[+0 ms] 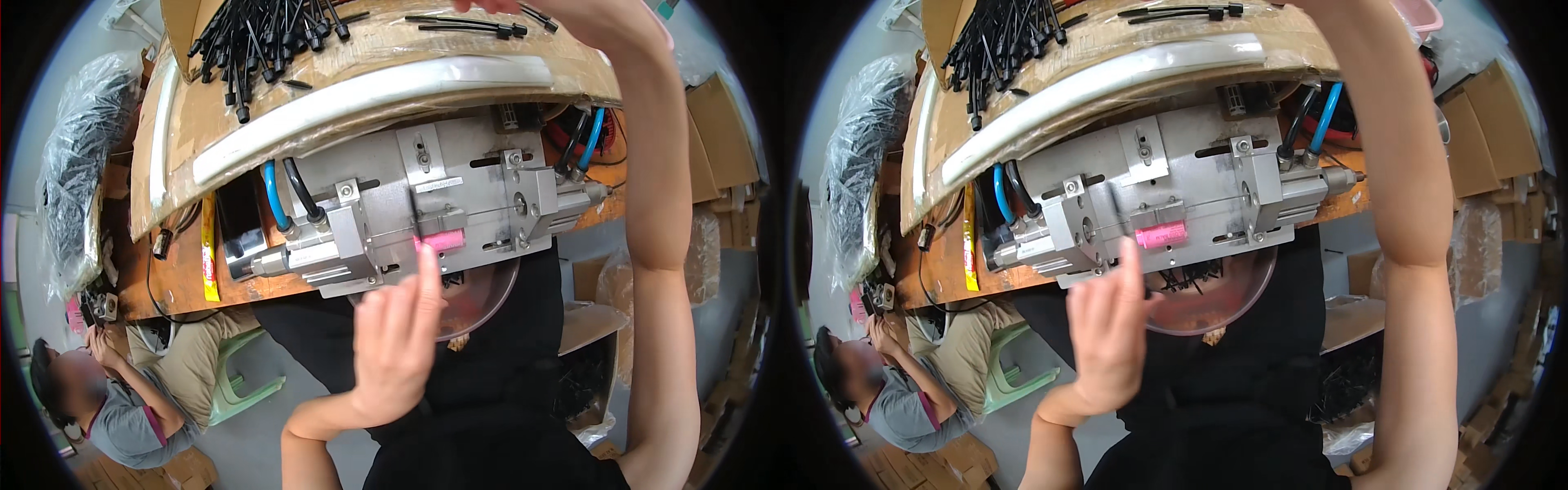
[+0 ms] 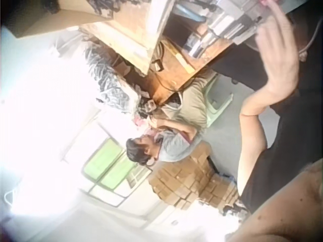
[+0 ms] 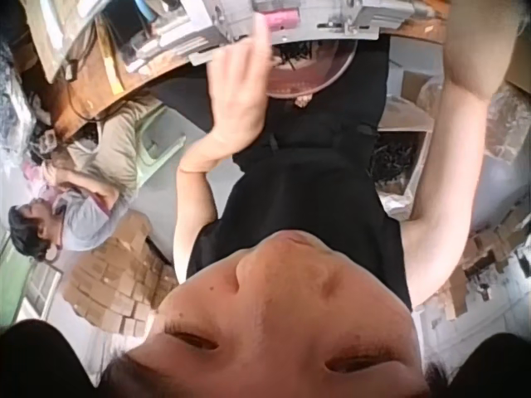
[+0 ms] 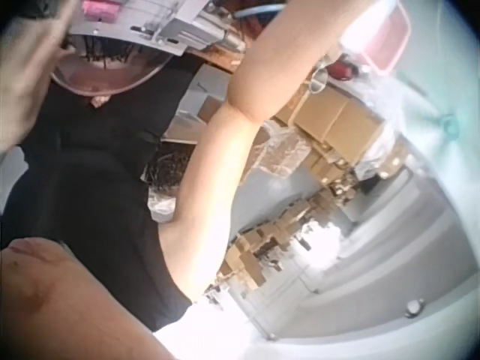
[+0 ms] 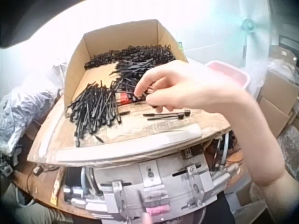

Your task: The person inserts black cable ties into a metal jig on a workbench and uses a pink tool to crimp them. They then remove the finished cable ties and place them into a clear plastic bowl on their lap. The process is repeated continuously throughout the video.

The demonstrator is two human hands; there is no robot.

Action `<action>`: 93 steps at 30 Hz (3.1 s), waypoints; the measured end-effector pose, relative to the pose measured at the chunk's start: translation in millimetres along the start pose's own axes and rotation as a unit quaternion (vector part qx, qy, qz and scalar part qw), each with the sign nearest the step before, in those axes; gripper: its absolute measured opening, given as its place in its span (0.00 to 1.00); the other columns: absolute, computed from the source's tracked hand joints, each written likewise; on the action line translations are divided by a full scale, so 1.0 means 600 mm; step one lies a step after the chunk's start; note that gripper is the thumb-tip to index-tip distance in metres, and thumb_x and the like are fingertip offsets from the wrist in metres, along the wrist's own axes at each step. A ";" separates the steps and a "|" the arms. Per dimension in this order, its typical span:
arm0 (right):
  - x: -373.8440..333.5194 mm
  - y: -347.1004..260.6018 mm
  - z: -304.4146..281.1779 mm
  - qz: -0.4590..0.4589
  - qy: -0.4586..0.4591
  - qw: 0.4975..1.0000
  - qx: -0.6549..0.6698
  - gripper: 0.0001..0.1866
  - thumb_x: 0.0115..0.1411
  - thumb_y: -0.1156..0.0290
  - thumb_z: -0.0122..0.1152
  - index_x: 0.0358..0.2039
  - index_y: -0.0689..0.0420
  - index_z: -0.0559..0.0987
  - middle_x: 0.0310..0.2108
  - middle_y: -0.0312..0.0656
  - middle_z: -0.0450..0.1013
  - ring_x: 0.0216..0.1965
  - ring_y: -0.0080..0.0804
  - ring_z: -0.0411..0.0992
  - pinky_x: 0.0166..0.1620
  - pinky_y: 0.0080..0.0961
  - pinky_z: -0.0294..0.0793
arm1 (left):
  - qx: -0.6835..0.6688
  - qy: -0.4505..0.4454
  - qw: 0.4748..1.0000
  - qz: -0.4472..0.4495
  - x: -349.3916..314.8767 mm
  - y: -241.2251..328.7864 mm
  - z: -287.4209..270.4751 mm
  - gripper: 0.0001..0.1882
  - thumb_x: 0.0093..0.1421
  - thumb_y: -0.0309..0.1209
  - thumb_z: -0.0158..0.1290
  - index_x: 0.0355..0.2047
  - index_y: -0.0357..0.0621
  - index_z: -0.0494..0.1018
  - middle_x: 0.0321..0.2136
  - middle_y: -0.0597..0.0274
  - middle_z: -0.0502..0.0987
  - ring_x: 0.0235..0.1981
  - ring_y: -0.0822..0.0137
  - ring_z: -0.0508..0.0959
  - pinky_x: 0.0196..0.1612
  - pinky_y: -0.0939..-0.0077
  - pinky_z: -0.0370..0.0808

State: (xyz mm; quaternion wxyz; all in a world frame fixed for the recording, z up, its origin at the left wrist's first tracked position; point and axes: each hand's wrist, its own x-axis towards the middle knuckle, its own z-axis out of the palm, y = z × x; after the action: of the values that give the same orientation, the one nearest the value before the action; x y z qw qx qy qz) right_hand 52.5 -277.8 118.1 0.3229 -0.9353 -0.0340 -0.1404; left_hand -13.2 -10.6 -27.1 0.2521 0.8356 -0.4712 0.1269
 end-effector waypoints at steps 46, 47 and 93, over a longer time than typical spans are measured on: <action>-0.053 0.096 0.010 0.053 0.091 0.946 -0.307 0.11 0.56 0.72 0.60 0.39 0.61 0.78 0.29 0.46 0.76 0.32 0.42 0.75 0.38 0.34 0.73 | -0.262 0.067 0.963 0.001 0.225 -0.130 -0.050 0.17 0.57 0.23 0.56 0.49 0.45 0.75 0.31 0.69 0.75 0.31 0.76 0.69 0.34 0.83 0.67; -0.052 0.082 0.016 0.046 0.102 0.943 -0.313 0.10 0.56 0.72 0.60 0.39 0.61 0.78 0.28 0.45 0.76 0.32 0.40 0.75 0.38 0.33 0.73 | -0.311 0.037 0.950 -0.017 0.234 -0.145 -0.054 0.18 0.60 0.24 0.54 0.52 0.44 0.73 0.33 0.69 0.73 0.34 0.77 0.69 0.38 0.84 0.66; -0.335 -0.016 0.292 -0.009 0.099 0.995 -0.002 0.35 0.46 0.86 0.63 0.58 0.69 0.67 0.26 0.45 0.70 0.25 0.36 0.69 0.31 0.31 0.73 | -0.013 -0.049 0.995 -0.091 -0.017 0.007 -0.016 0.38 0.45 0.15 0.59 0.60 0.35 0.65 0.40 0.55 0.72 0.39 0.57 0.70 0.42 0.67 0.70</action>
State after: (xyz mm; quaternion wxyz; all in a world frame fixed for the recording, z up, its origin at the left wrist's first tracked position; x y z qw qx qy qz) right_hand -99.7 -157.4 -64.9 0.3219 -0.9171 -0.0103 -0.2348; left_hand -22.1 0.2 -22.1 0.2506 0.8766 -0.4070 0.0564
